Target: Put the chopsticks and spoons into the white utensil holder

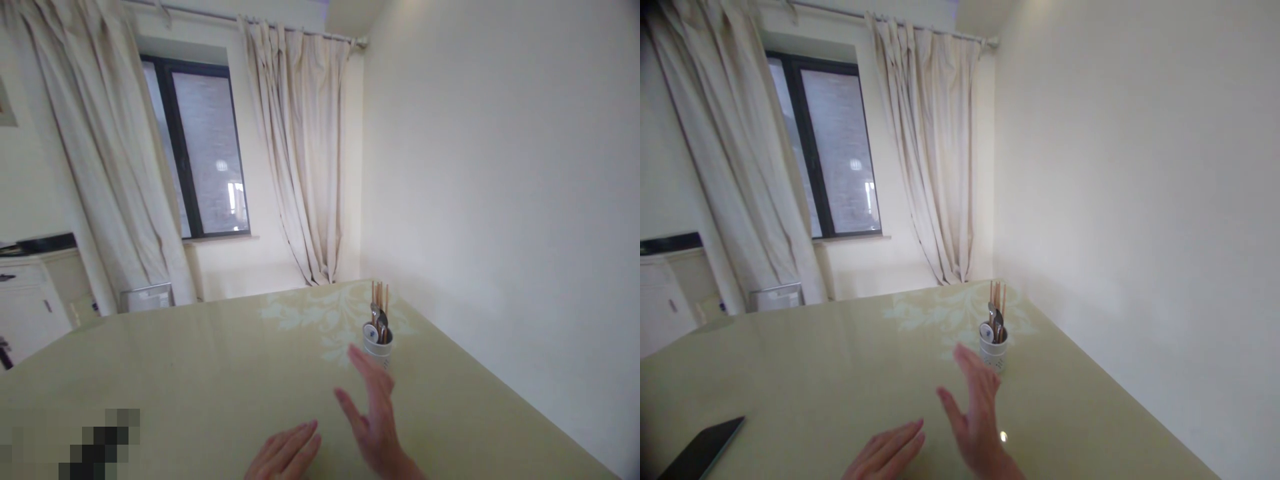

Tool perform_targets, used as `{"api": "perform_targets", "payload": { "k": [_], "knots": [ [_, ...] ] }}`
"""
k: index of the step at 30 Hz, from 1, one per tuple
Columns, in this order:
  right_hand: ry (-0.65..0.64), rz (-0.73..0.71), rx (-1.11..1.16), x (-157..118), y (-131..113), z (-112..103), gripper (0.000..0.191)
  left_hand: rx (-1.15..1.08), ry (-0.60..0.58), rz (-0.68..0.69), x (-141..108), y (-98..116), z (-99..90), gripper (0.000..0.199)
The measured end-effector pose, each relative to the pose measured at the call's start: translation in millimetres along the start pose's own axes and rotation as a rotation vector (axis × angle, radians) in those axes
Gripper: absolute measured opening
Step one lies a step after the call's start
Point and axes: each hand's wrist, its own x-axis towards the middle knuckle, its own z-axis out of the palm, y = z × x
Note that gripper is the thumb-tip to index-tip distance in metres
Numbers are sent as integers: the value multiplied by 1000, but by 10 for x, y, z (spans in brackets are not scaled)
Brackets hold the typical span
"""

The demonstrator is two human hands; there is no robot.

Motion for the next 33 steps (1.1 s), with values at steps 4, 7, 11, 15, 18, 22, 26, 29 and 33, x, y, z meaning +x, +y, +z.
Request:
{"api": "perform_targets", "payload": {
  "k": [4, 7, 11, 15, 18, 22, 26, 29, 33],
  "knots": [
    [373, 232, -95, 231, 379, -135, 73, 26, -30, -113, -31, -36, -40, 63],
    [371, 396, -85, 276, 663, -85, 101, 47, -60, -178, -57, -69, -50, 65],
    [258, 525, -12, 207, 914, 42, 121, 100, -77, -182, -39, -69, -53, 63],
    [202, 576, 55, 170, 1028, 94, 122, 128, -99, -150, -4, -29, -28, 57],
    [190, 637, 82, 179, 1073, 92, 119, 138, -80, -148, 2, -18, -8, 55],
    [197, 672, 108, 199, 1095, 82, 108, 141, -43, -138, -7, -39, -37, 56],
    [152, 631, 133, 214, 995, 80, 95, 91, 21, -133, -26, -63, -73, 54],
    [47, 581, 187, 207, 815, 104, 87, 16, 74, -191, -67, -75, -18, 50],
    [-133, 464, 284, 150, 508, 172, 80, -209, 135, -406, -123, -57, 73, 42]
  ]
}}
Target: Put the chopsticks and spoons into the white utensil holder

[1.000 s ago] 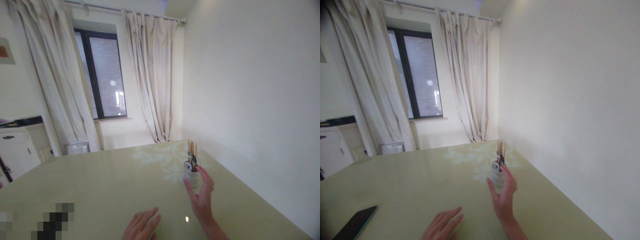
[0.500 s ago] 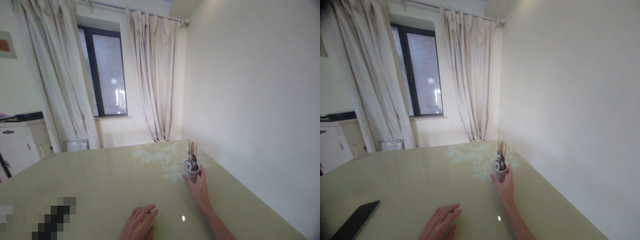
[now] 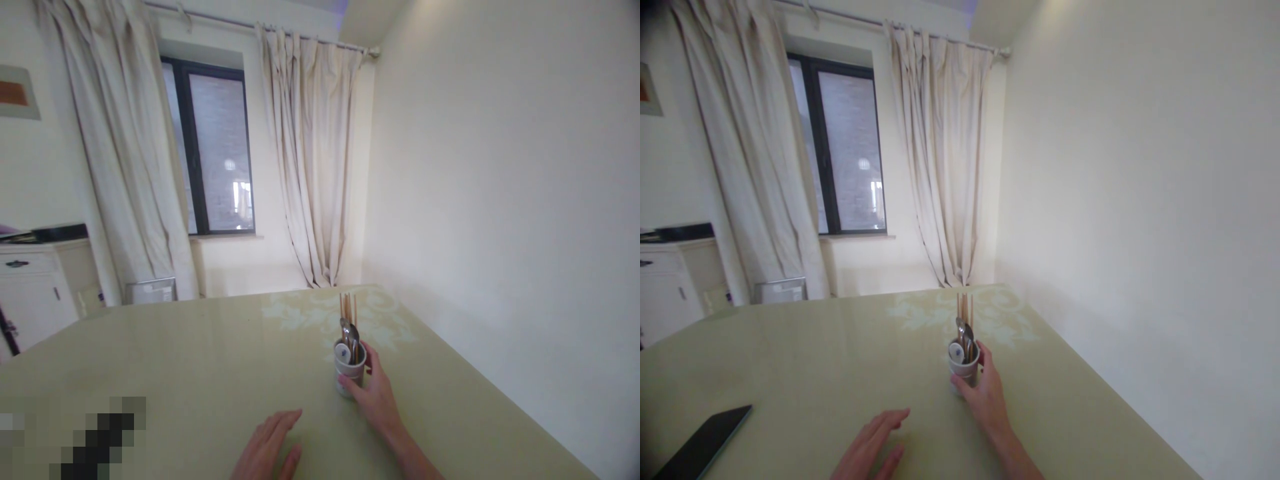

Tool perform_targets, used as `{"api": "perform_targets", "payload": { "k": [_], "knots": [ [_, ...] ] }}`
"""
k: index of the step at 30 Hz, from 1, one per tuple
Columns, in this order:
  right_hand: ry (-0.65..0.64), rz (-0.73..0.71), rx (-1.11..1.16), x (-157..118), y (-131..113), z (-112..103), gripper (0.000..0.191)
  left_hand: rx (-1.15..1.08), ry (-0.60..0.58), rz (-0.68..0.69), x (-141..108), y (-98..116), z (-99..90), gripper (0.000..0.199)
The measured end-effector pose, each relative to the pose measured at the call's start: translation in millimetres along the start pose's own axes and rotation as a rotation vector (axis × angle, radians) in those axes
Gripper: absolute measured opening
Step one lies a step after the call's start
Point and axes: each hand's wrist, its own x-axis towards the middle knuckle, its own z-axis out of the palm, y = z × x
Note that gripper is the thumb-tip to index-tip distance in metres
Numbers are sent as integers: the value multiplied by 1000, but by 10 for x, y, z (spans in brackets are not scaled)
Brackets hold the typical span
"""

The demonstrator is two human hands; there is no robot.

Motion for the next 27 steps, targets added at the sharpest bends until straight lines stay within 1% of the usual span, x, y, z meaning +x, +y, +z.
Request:
{"api": "perform_targets", "payload": {
  "k": [3, 5, 6, 7, 9, 10, 11, 13, 15, 17, 19, 21, 23, 27],
  "knots": [
    [-153, -50, 9, -150, -144, 108, 81, -241, 10, -258, 80, 100, -61, 47],
    [-232, -103, 12, -248, -227, 158, 82, -389, 28, -438, 261, 223, -166, 52],
    [-266, -134, 15, -294, -266, 177, 82, -462, 62, -498, 389, 290, -224, 55],
    [-297, -165, 17, -336, -301, 193, 83, -535, 119, -532, 534, 355, -282, 59],
    [-349, -210, 22, -408, -365, 218, 85, -688, 203, -559, 848, 463, -381, 67],
    [-374, -226, 26, -436, -392, 228, 87, -763, 223, -577, 999, 504, -422, 69],
    [-394, -236, 33, -459, -415, 238, 88, -835, 216, -588, 1135, 537, -458, 70],
    [-425, -254, 54, -488, -449, 257, 88, -969, 130, -602, 1346, 584, -525, 68],
    [-447, -275, 76, -500, -468, 272, 86, -1022, -3, -600, 1471, 621, -586, 65],
    [-460, -282, 92, -502, -474, 284, 86, -980, -111, -573, 1536, 666, -642, 60],
    [-467, -267, 102, -503, -470, 294, 87, -900, -151, -522, 1576, 723, -689, 54],
    [-459, -237, 106, -507, -458, 304, 88, -834, -143, -481, 1624, 782, -728, 51],
    [-447, -216, 115, -511, -439, 316, 88, -806, -93, -466, 1693, 831, -761, 50],
    [-441, -215, 140, -516, -354, 340, 89, -923, 57, -466, 1898, 920, -859, 50]
  ]
}}
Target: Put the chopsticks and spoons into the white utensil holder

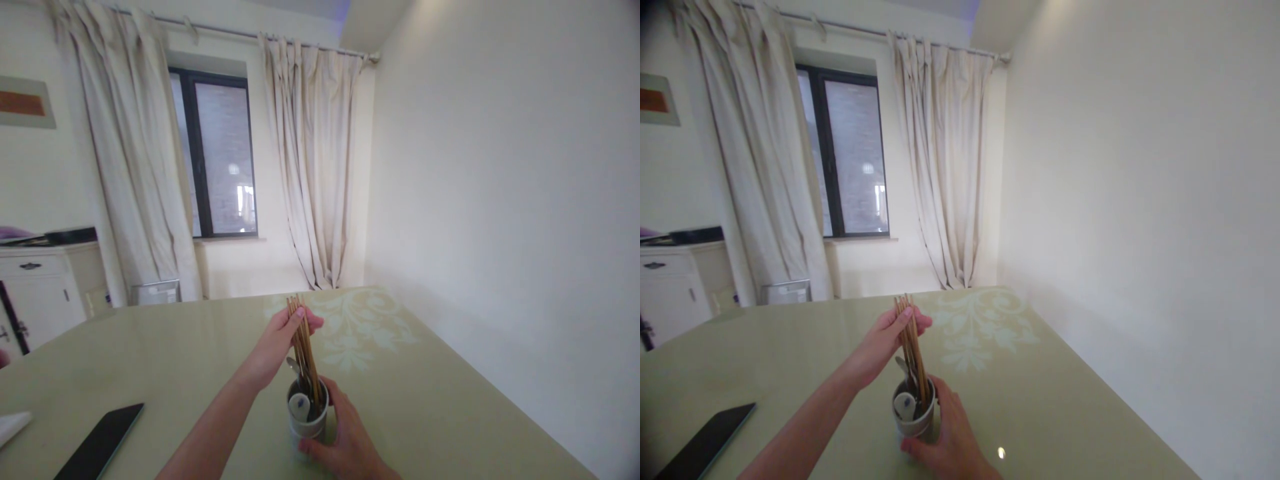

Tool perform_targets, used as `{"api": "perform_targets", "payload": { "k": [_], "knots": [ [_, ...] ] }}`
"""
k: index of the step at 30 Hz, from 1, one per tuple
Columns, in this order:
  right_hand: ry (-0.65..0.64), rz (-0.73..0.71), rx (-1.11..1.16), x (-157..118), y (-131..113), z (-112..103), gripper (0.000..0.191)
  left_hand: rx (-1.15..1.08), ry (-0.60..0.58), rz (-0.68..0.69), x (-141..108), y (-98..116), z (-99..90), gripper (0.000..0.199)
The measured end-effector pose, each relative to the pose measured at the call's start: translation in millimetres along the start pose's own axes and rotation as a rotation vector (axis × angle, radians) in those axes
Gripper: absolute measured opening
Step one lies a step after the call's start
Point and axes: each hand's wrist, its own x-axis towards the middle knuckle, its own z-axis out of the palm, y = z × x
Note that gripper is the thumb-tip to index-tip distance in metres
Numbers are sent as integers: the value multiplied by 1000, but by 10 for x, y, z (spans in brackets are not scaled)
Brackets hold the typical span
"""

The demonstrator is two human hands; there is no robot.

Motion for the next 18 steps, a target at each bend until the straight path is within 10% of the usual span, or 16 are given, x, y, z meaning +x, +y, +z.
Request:
{"api": "perform_targets", "payload": {
  "k": [6, 10, 18],
  "knots": [
    [20, 64, -55, -72, 164, 9, 95, -206, 216, 241, 54, 589, -45, 45],
    [8, 52, -37, -66, 130, 8, 92, -181, 396, 408, -29, 801, -408, 40],
    [-4, 74, 21, 9, 13, 12, 84, 156, 600, 225, -216, -127, -1037, 64]
  ]
}}
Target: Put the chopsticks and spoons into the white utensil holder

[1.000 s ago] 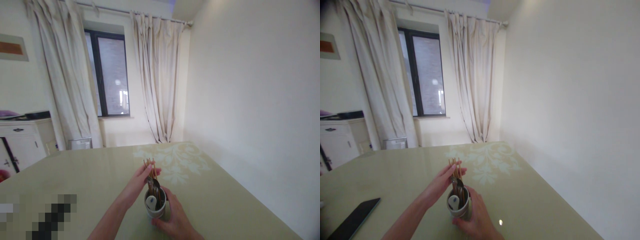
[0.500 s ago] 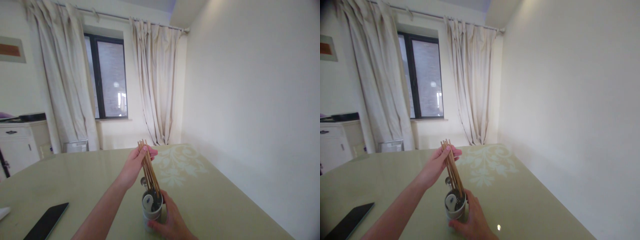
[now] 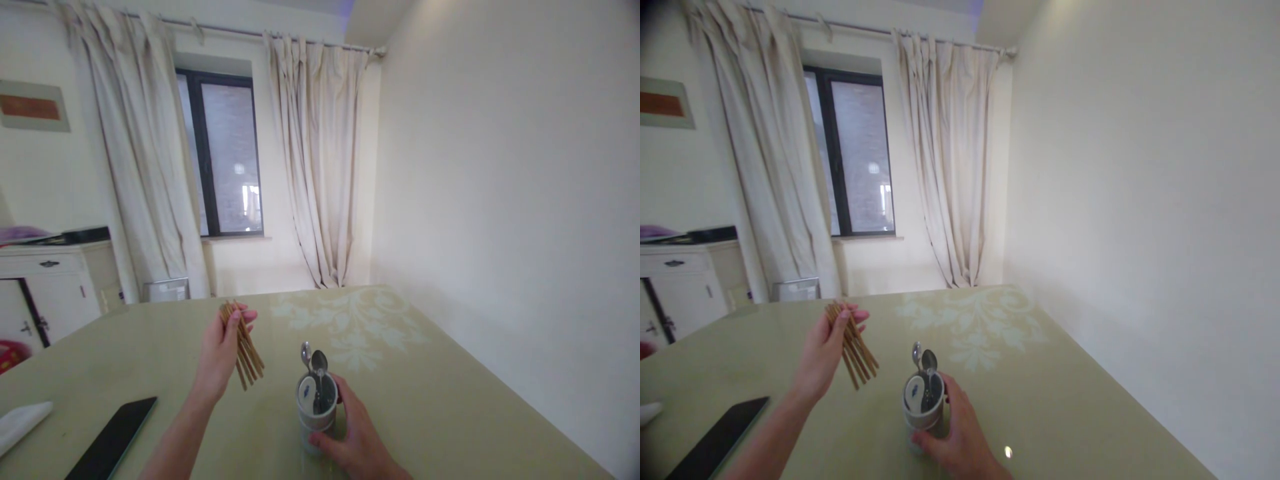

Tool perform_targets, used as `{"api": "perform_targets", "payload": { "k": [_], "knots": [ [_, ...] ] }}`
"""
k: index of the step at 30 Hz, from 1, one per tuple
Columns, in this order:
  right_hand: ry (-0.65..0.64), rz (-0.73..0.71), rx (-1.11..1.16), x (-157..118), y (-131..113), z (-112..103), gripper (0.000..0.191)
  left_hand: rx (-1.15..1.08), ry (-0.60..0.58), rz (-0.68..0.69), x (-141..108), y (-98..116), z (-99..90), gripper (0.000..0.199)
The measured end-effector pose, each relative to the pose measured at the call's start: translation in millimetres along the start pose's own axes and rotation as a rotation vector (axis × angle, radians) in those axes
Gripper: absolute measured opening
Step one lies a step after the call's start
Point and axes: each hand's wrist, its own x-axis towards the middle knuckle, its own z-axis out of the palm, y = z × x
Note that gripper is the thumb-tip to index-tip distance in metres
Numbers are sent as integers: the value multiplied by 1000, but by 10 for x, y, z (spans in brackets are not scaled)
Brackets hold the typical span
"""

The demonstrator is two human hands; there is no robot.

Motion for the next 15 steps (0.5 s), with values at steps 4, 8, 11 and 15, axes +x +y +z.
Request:
{"api": "perform_targets", "payload": {
  "k": [4, 8, 11, 15],
  "knots": [
    [-14, -18, 4, 8, -24, -18, 84, 26, -7, -25, -201, -408, 61, 69],
    [-21, -59, 29, 9, -39, -32, 83, 59, -76, -55, -235, -659, 129, 68],
    [-23, -54, 27, 1, -47, -39, 84, 65, -143, -164, -151, -764, 108, 68],
    [-24, -36, 9, -13, -51, -49, 84, -29, -230, -429, -29, -740, -39, 56]
  ]
}}
